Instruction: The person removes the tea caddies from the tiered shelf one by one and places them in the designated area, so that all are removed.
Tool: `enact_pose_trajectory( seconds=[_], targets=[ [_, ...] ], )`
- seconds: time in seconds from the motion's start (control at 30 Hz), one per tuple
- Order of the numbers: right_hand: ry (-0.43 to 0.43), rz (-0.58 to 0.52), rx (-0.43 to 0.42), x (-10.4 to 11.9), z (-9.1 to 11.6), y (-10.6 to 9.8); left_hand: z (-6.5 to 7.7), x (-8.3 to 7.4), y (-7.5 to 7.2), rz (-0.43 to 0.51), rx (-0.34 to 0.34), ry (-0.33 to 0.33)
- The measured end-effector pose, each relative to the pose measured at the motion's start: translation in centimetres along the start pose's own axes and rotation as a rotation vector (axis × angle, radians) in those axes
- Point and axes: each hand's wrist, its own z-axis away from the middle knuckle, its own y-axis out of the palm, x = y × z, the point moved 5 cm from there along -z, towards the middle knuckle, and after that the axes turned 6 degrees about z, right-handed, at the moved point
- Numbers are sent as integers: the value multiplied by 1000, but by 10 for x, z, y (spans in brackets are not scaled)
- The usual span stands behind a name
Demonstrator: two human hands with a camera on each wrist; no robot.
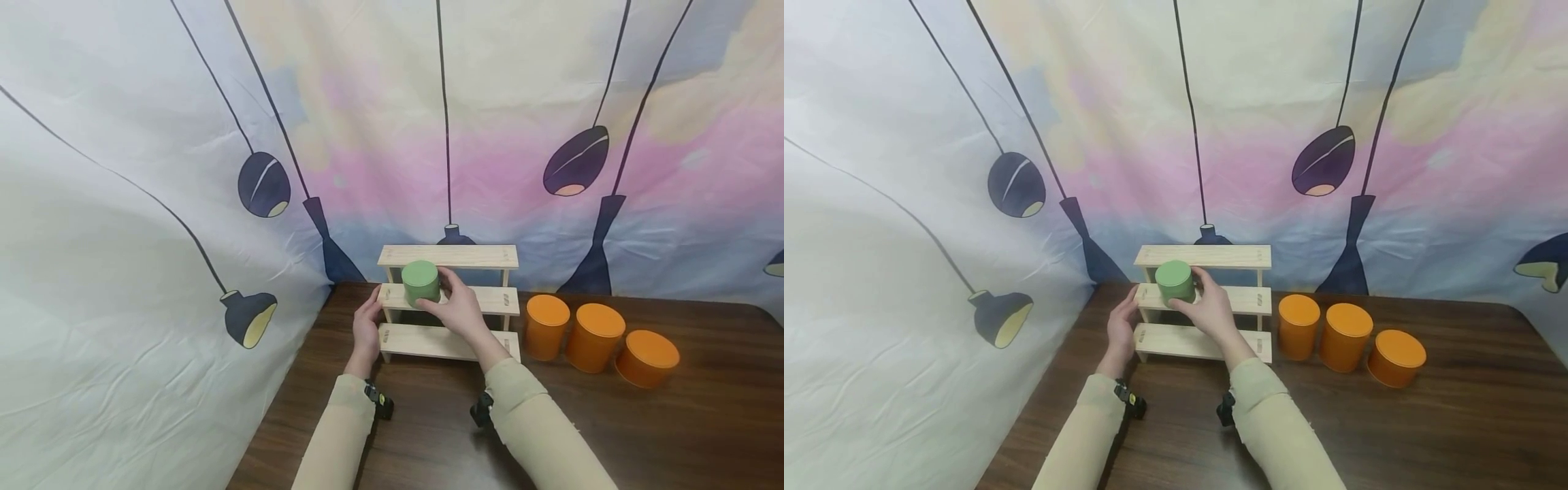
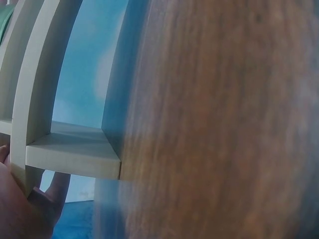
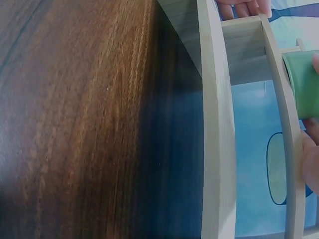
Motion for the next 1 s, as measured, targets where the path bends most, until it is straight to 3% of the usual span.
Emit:
enact_pose_trajectory(
  seconds=[1.0],
  targets=[
    [72,-32,-11,-4,-1,4,1,-1,1,-8,11,7]
  ],
)
